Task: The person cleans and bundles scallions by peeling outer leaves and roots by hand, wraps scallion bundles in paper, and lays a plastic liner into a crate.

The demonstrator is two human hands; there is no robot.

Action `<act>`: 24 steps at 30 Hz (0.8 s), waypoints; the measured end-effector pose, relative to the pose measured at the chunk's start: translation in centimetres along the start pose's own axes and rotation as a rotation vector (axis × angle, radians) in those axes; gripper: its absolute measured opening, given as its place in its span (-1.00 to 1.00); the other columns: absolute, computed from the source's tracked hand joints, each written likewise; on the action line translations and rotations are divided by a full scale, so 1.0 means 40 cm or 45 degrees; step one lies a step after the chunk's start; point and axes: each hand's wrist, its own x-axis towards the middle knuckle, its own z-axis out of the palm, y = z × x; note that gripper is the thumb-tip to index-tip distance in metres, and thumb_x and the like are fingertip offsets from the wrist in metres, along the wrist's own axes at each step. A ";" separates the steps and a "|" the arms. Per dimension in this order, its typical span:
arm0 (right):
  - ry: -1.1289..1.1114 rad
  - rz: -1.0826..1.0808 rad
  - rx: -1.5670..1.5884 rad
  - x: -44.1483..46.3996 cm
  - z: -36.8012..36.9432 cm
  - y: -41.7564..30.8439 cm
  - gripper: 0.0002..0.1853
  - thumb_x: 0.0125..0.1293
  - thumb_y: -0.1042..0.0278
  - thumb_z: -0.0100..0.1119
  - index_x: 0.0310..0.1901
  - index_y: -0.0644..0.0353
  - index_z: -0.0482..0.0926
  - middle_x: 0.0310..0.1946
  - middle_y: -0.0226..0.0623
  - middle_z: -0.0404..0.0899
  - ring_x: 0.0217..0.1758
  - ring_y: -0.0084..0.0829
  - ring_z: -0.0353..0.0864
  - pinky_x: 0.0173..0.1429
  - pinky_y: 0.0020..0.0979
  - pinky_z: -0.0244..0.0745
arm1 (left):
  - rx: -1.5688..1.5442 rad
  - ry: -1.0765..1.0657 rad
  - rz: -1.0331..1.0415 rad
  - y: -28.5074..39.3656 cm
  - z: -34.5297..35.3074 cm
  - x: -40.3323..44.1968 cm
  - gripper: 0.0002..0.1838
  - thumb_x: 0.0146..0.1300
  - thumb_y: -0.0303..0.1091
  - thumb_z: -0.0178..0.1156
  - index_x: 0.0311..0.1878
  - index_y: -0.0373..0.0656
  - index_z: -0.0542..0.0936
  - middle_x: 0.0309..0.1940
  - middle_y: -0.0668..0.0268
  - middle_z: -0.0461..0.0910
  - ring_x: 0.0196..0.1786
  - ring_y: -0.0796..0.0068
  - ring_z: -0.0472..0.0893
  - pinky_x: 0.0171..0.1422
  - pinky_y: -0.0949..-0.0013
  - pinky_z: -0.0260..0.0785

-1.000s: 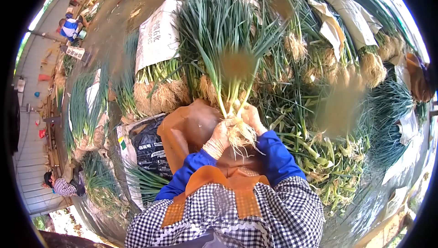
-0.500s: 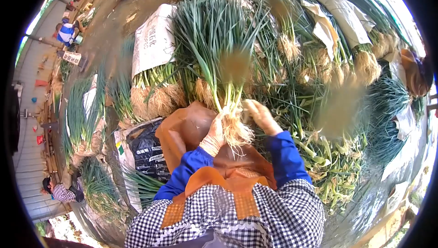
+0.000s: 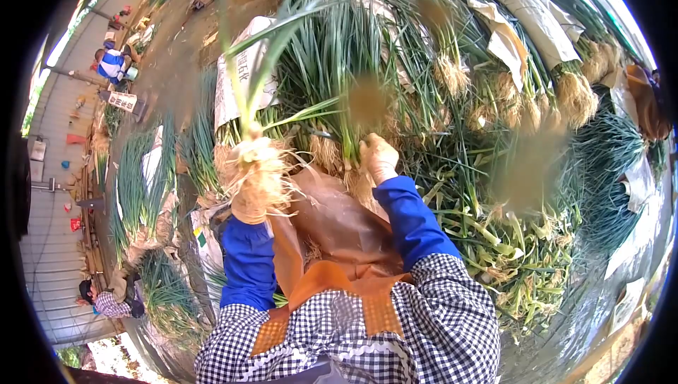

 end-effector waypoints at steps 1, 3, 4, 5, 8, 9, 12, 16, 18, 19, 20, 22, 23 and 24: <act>0.029 0.058 0.052 0.007 -0.018 -0.010 -0.63 0.13 -0.11 0.16 -0.36 0.08 0.58 -0.43 -0.16 0.62 -0.28 -0.13 0.62 -0.17 -0.27 0.49 | 0.050 -0.019 0.062 0.021 -0.002 -0.019 -0.63 0.11 -0.52 0.09 0.03 -0.31 0.38 -0.38 0.23 0.49 -0.24 0.38 0.52 -0.02 0.32 0.44; 0.015 0.080 0.027 -0.004 -0.038 -0.036 -0.58 0.11 -0.17 0.16 -0.38 0.09 0.57 -0.44 -0.16 0.62 -0.30 -0.13 0.62 -0.18 -0.26 0.49 | 0.323 0.147 0.349 0.045 -0.055 -0.041 -0.72 0.09 -0.57 0.08 -0.09 -0.23 0.39 -0.29 0.26 0.43 -0.11 0.41 0.47 0.06 0.19 0.41; -0.064 -0.010 -0.120 -0.008 -0.042 -0.060 -0.56 0.09 -0.19 0.17 -0.39 0.09 0.57 -0.45 -0.16 0.62 -0.30 -0.13 0.62 -0.19 -0.26 0.49 | 0.150 0.110 0.299 0.043 -0.063 -0.045 -0.74 0.11 -0.57 0.06 -0.10 -0.23 0.39 -0.31 0.27 0.43 -0.15 0.43 0.48 0.04 0.21 0.42; -0.141 -0.099 -0.265 -0.012 -0.044 -0.085 -0.54 0.08 -0.21 0.18 -0.39 0.10 0.57 -0.46 -0.15 0.61 -0.31 -0.13 0.62 -0.20 -0.26 0.49 | -0.022 0.072 0.246 0.041 -0.070 -0.048 -0.76 0.12 -0.57 0.05 -0.10 -0.23 0.40 -0.34 0.28 0.44 -0.19 0.45 0.49 0.02 0.22 0.42; -0.107 -0.164 -0.007 0.017 0.012 -0.062 -0.57 0.08 -0.14 0.22 -0.43 0.15 0.55 -0.50 -0.09 0.59 -0.35 -0.12 0.60 -0.26 -0.25 0.47 | 0.694 0.672 0.380 -0.033 -0.058 -0.041 -0.83 0.24 -0.47 0.00 -0.10 -0.23 0.42 -0.41 0.32 0.47 -0.33 0.48 0.52 -0.06 0.35 0.46; -0.092 -0.070 0.275 0.034 0.007 -0.029 -0.58 0.10 -0.11 0.22 -0.42 0.15 0.56 -0.52 -0.08 0.58 -0.40 -0.14 0.59 -0.28 -0.25 0.46 | 0.883 0.745 0.333 -0.041 -0.150 -0.065 -0.83 0.27 -0.44 0.00 -0.09 -0.23 0.43 -0.38 0.32 0.49 -0.32 0.51 0.52 -0.06 0.43 0.47; -0.267 0.013 1.067 -0.026 -0.084 -0.059 -0.62 0.20 -0.01 0.17 -0.43 0.21 0.53 -0.62 -0.07 0.47 -0.55 -0.19 0.47 -0.36 -0.20 0.38 | 0.755 0.741 -0.162 -0.197 -0.235 -0.077 -0.91 0.27 -0.43 0.08 -0.20 -0.13 0.40 -0.52 0.44 0.41 -0.55 0.66 0.43 -0.56 0.58 0.30; 0.042 -0.385 -0.037 -0.107 -0.118 -0.023 -0.63 0.22 0.01 0.14 -0.51 0.18 0.47 -0.57 0.02 0.48 -0.51 -0.01 0.48 -0.40 -0.20 0.42 | 0.749 1.068 -0.015 -0.442 -0.340 -0.063 -0.84 0.11 -0.48 0.27 -0.27 -0.15 0.50 -0.57 0.48 0.44 -0.66 0.68 0.34 -0.64 0.57 0.17; -0.146 -0.300 0.333 -0.168 -0.182 -0.012 -0.71 0.26 0.12 0.13 -0.41 0.21 0.53 -0.63 -0.12 0.48 -0.60 -0.25 0.49 -0.41 -0.31 0.43 | 0.698 1.117 -0.059 -0.433 -0.392 -0.087 -0.79 0.15 -0.49 0.23 -0.13 -0.27 0.56 -0.45 0.39 0.55 -0.43 0.57 0.51 -0.33 0.49 0.42; -0.412 -0.104 0.813 -0.210 -0.227 0.001 -0.76 0.29 0.21 0.12 -0.34 0.25 0.57 -0.62 -0.31 0.51 -0.60 -0.50 0.49 -0.42 -0.45 0.42 | 0.628 1.069 -0.078 -0.419 -0.389 -0.084 -0.79 0.17 -0.52 0.19 -0.11 -0.32 0.56 -0.36 0.33 0.59 -0.26 0.50 0.56 -0.12 0.43 0.45; -0.544 0.145 0.879 -0.250 -0.327 -0.027 -0.76 0.29 0.22 0.13 -0.32 0.27 0.58 -0.58 -0.43 0.53 -0.58 -0.59 0.49 -0.45 -0.50 0.42 | 0.570 0.991 -0.016 -0.409 -0.381 -0.075 -0.78 0.17 -0.52 0.19 -0.11 -0.32 0.56 -0.33 0.31 0.60 -0.26 0.48 0.57 -0.13 0.43 0.46; -0.244 0.238 0.501 -0.254 -0.424 0.059 -0.73 0.27 0.14 0.15 -0.33 0.22 0.57 -0.59 -0.40 0.54 -0.63 -0.51 0.51 -0.53 -0.43 0.43 | 0.467 0.855 -0.052 -0.386 -0.398 -0.087 -0.70 0.23 -0.50 0.09 0.03 -0.37 0.48 -0.16 0.17 0.59 -0.16 0.32 0.61 -0.01 0.29 0.49; -0.011 -0.126 -0.425 -0.206 -0.404 0.257 -0.71 0.21 0.09 0.20 -0.39 0.17 0.53 -0.62 -0.30 0.54 -0.66 -0.34 0.50 -0.53 -0.36 0.45 | 0.468 0.849 -0.052 -0.381 -0.392 -0.087 -0.70 0.23 -0.50 0.09 0.03 -0.37 0.48 -0.16 0.17 0.59 -0.16 0.32 0.61 -0.01 0.29 0.49; -0.002 -0.006 -0.819 -0.203 -0.443 0.268 -0.70 0.16 0.04 0.23 -0.44 0.12 0.50 -0.57 -0.21 0.54 -0.58 -0.22 0.53 -0.46 -0.28 0.47 | 0.303 0.827 -0.046 -0.384 -0.375 -0.089 -0.69 0.24 -0.50 0.08 0.05 -0.35 0.47 -0.14 0.16 0.58 -0.14 0.32 0.60 0.00 0.28 0.49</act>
